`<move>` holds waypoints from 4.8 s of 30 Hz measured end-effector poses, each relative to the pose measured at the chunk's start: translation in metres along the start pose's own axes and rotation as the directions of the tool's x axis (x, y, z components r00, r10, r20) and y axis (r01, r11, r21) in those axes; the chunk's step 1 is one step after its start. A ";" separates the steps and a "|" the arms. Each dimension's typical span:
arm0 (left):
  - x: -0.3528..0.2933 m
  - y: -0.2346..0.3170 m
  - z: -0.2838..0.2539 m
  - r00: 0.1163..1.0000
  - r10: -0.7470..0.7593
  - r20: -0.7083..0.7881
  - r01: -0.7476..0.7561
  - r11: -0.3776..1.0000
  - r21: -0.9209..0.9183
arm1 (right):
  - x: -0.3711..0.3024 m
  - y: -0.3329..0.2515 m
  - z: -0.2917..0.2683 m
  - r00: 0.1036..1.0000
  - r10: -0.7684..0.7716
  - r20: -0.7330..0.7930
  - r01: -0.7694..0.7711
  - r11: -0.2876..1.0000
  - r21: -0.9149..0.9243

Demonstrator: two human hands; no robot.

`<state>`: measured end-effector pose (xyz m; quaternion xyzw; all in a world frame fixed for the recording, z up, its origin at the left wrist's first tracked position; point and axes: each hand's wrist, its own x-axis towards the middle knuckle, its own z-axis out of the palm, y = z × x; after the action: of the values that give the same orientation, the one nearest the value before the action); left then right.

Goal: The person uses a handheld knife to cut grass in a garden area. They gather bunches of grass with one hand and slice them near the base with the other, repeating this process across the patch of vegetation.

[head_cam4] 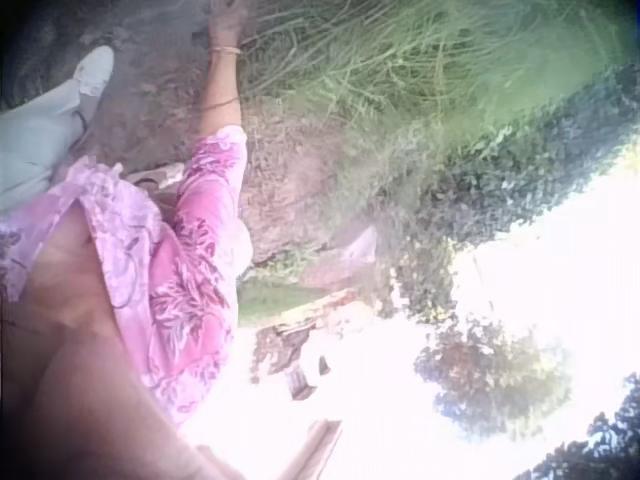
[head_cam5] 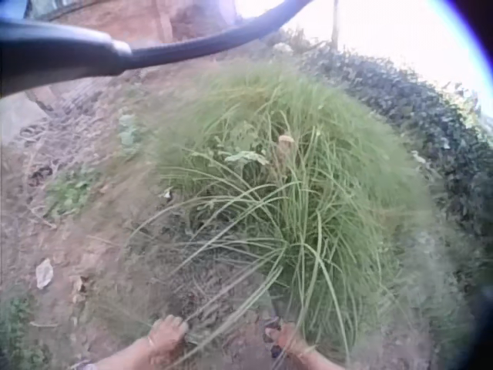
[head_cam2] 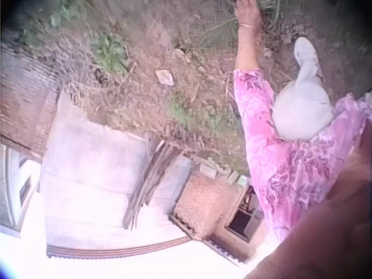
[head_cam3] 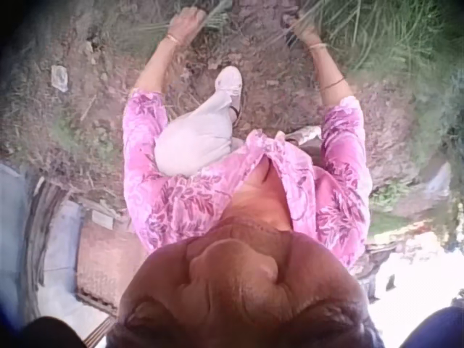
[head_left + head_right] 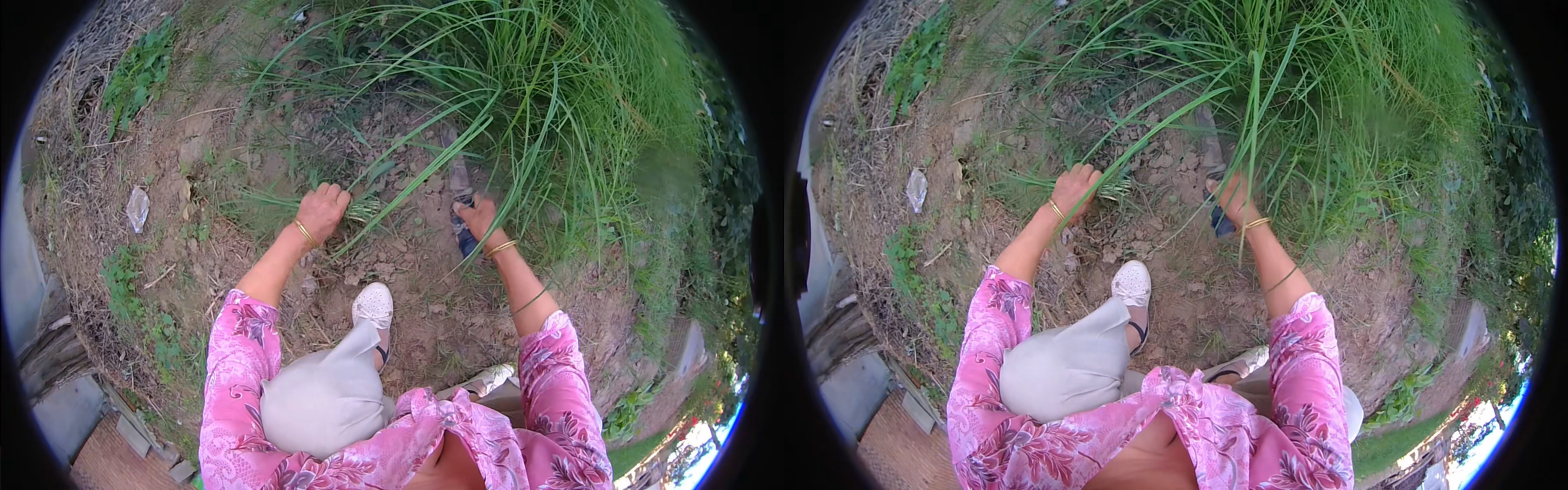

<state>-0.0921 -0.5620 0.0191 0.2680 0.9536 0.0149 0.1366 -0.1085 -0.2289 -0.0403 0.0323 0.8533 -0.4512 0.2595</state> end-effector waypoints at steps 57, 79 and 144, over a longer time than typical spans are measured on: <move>0.063 0.135 -0.090 0.720 0.678 -0.147 -0.693 0.690 -0.208 | -0.097 -0.070 -0.029 0.947 -0.274 0.164 0.079 0.698 0.712; 0.086 0.052 -0.043 0.922 0.183 0.340 -0.226 0.970 0.090 | -0.076 -0.008 0.005 0.936 -0.143 -0.322 0.127 0.989 -0.070; -0.242 0.109 -0.073 0.659 -0.751 0.028 0.750 0.654 -0.104 | -0.038 0.012 0.020 0.986 -0.165 -0.034 0.097 0.721 -0.686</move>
<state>0.1418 -0.5901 0.1618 -0.1572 0.9781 0.0103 0.1363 -0.0639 -0.2307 -0.0406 -0.1046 0.9703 -0.1222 0.1809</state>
